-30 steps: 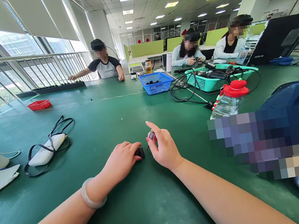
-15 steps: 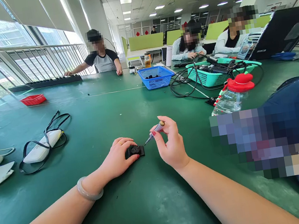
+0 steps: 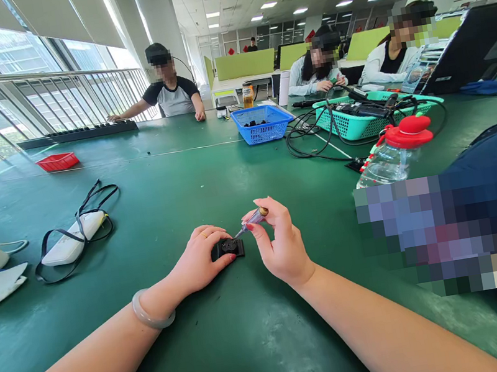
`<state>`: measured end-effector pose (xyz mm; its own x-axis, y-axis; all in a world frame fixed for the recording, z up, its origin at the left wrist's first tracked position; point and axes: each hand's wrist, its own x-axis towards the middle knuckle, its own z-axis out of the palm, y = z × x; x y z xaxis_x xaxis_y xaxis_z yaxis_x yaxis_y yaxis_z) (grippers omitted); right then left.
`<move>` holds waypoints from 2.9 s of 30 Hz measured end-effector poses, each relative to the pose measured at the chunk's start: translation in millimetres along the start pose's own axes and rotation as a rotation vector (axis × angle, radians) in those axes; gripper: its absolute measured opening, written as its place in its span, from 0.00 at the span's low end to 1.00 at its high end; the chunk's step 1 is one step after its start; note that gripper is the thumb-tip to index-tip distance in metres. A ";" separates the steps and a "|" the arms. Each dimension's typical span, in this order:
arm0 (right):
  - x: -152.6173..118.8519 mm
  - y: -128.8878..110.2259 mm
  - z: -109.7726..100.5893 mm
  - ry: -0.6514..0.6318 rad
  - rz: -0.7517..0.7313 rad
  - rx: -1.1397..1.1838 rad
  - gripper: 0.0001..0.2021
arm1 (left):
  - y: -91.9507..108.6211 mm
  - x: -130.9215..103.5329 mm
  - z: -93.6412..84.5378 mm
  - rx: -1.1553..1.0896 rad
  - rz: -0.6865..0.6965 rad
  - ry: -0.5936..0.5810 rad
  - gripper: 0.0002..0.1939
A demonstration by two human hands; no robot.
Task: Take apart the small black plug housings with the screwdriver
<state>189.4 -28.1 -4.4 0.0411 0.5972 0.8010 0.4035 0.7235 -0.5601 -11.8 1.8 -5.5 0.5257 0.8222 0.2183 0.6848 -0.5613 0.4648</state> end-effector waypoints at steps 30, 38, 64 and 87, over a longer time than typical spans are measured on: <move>8.5 24.6 -6.1 -0.055 0.436 0.100 0.16 | 0.2 2.8 0.3 0.023 -0.028 -0.024 0.14; 10.7 27.6 -5.6 -0.011 0.505 0.116 0.18 | -1.7 2.7 1.3 0.017 -0.033 -0.017 0.14; 13.6 28.9 -8.7 -0.012 0.638 0.181 0.25 | 0.8 3.8 -1.3 0.007 -0.075 -0.066 0.16; 16.8 27.5 -10.1 -0.005 0.678 0.279 0.29 | -3.0 4.2 -0.1 0.010 -0.067 -0.083 0.18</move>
<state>210.5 -1.7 -4.2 0.1951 0.9461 0.2584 0.0428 0.2550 -0.9660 -11.7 6.9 -5.9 0.5186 0.8473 0.1146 0.7247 -0.5067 0.4669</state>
